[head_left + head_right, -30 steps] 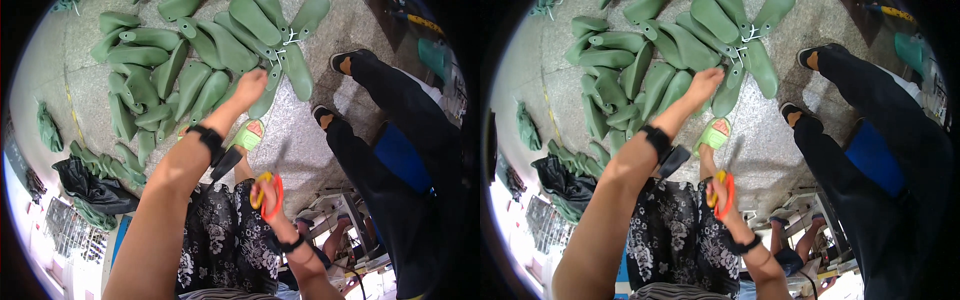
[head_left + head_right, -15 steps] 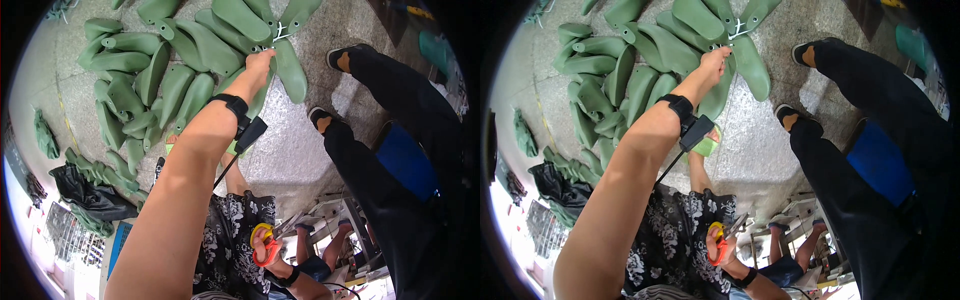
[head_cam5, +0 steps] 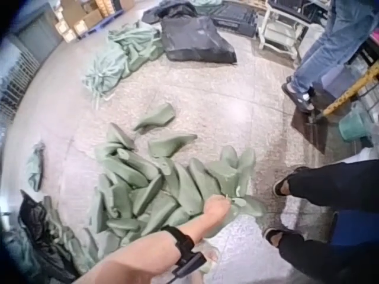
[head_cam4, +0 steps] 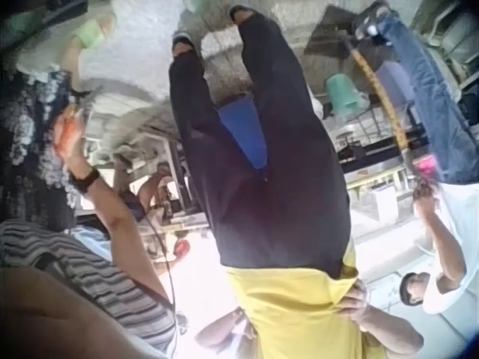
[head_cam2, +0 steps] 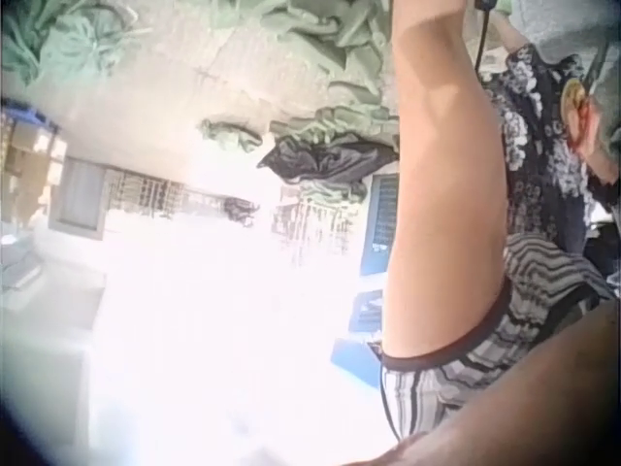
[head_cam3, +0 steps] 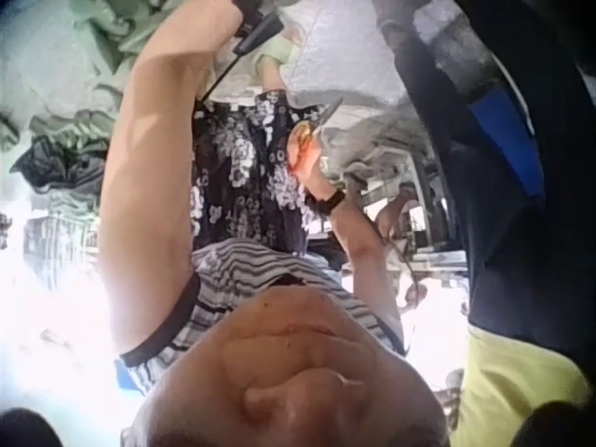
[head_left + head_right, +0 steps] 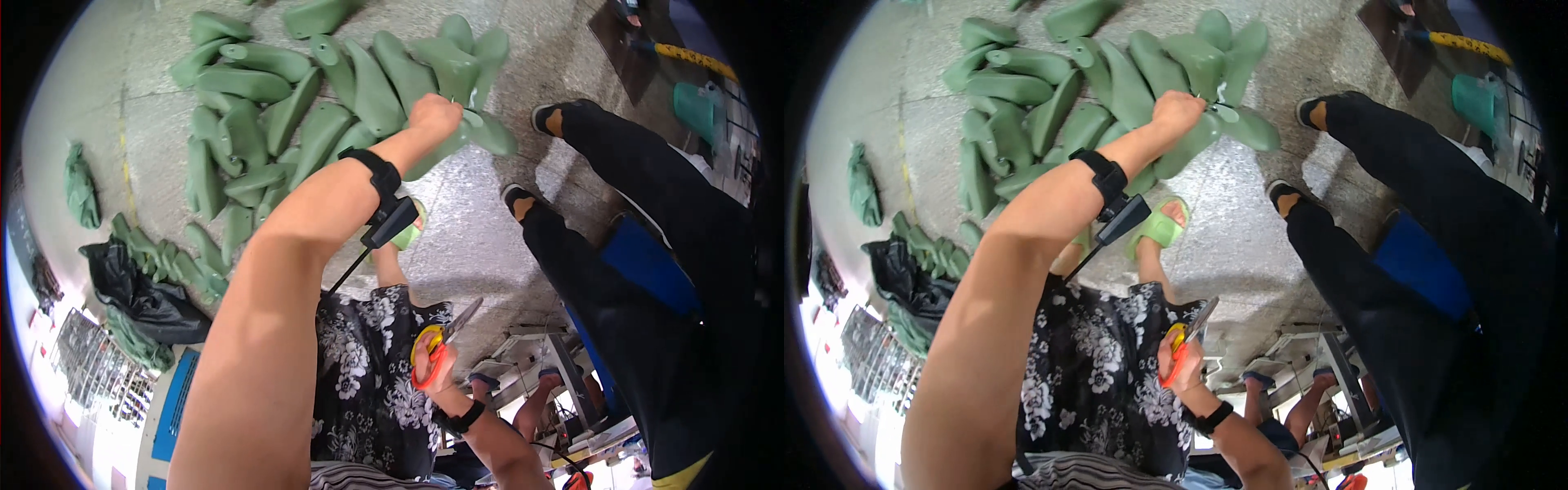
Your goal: The recorder organizes green plastic shoe lasts from a bag and floor onto a workbench in a shoe manufacturing facility.
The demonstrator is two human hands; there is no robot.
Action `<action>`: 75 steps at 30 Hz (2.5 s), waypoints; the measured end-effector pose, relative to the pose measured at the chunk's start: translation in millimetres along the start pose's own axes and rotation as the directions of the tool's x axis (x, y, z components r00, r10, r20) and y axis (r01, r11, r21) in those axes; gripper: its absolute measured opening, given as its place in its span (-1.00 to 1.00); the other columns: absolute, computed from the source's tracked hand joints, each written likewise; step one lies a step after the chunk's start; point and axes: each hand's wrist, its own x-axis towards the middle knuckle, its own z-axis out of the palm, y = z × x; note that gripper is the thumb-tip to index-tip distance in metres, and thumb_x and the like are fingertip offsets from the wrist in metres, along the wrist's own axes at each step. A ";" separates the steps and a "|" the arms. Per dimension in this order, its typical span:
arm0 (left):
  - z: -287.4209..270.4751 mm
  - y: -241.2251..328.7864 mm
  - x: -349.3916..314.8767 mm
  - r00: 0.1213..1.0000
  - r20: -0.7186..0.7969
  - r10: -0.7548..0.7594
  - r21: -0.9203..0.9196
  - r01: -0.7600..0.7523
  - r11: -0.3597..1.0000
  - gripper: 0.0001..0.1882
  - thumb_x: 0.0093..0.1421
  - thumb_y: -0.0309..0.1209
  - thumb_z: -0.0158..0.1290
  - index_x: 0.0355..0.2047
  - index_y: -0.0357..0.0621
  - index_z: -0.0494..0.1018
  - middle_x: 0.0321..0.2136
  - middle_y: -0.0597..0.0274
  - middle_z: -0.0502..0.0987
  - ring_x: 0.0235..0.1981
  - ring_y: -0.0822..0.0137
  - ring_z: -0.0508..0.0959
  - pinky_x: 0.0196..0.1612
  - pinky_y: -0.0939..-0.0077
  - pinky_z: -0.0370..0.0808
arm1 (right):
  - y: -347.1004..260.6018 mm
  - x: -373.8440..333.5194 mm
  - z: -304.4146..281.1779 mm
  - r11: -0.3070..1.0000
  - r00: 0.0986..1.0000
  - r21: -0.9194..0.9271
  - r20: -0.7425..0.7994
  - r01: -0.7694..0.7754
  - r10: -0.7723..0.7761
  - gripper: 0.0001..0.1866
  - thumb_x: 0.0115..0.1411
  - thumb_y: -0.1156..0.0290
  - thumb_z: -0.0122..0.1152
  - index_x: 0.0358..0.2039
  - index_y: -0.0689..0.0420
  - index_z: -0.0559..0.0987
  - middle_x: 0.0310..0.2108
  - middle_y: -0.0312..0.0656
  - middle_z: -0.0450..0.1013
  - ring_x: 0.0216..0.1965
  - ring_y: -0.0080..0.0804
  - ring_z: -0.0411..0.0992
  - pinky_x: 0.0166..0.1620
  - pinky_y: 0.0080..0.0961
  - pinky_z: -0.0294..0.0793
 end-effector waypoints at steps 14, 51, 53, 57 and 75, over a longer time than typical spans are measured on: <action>-227.8 -66.5 -286.6 0.960 -0.270 0.076 0.057 -0.063 0.996 -0.74 -0.09 -0.28 0.00 -0.60 -0.28 0.49 -0.61 -0.15 0.47 -0.52 -0.05 0.50 -0.35 0.20 0.43 | 2.9 9.4 30.7 0.979 0.976 -0.200 0.217 0.038 0.006 -0.85 0.11 0.50 0.04 -0.52 0.26 0.31 -0.66 -0.06 0.30 -0.63 -0.21 0.34 -0.53 -0.35 0.33; -533.8 -660.3 -242.3 0.663 -0.557 0.501 0.773 0.193 0.605 -0.89 -0.03 -0.41 -0.04 -0.62 -0.15 0.39 -0.56 0.14 0.43 -0.43 0.09 0.46 -0.31 0.26 0.37 | -160.9 118.5 544.2 0.920 0.466 -0.318 0.865 0.227 0.184 -0.50 0.20 -0.06 -0.08 -0.31 0.22 0.39 -0.53 -0.28 0.31 -0.58 -0.57 0.28 -0.51 -0.66 0.32; -529.6 -683.1 -255.3 0.656 -0.530 0.537 0.772 0.112 0.625 -0.91 -0.02 -0.44 -0.04 -0.60 -0.17 0.37 -0.54 0.12 0.41 -0.41 0.08 0.45 -0.29 0.25 0.37 | -151.2 111.3 563.7 0.929 0.386 -0.297 0.901 0.222 0.196 -0.34 0.18 -0.24 -0.24 -0.27 0.22 0.39 -0.45 -0.24 0.34 -0.56 -0.52 0.29 -0.43 -0.58 0.36; -507.8 -680.9 -286.9 0.527 -0.644 0.554 0.674 0.048 0.737 -0.93 -0.06 -0.52 0.00 -0.57 -0.23 0.33 -0.38 0.10 0.36 -0.35 0.06 0.41 -0.26 0.26 0.39 | -143.5 80.7 613.8 0.891 0.184 -0.315 0.946 0.327 0.267 -0.30 0.13 -0.31 -0.22 -0.15 0.16 0.33 -0.26 -0.13 0.34 -0.31 -0.44 0.34 -0.33 -0.52 0.40; -459.4 -680.5 -331.2 0.125 -0.866 0.484 0.482 -0.045 0.875 -0.91 -0.11 -0.58 -0.01 -0.63 -0.18 0.29 -0.60 0.12 0.33 -0.48 0.05 0.40 -0.37 0.22 0.33 | -154.0 32.8 734.2 0.614 0.123 -0.350 0.917 0.708 0.380 -0.34 0.03 -0.39 -0.14 -0.45 0.06 0.32 -0.56 -0.38 0.15 -0.62 -0.62 0.13 -0.61 -0.68 0.16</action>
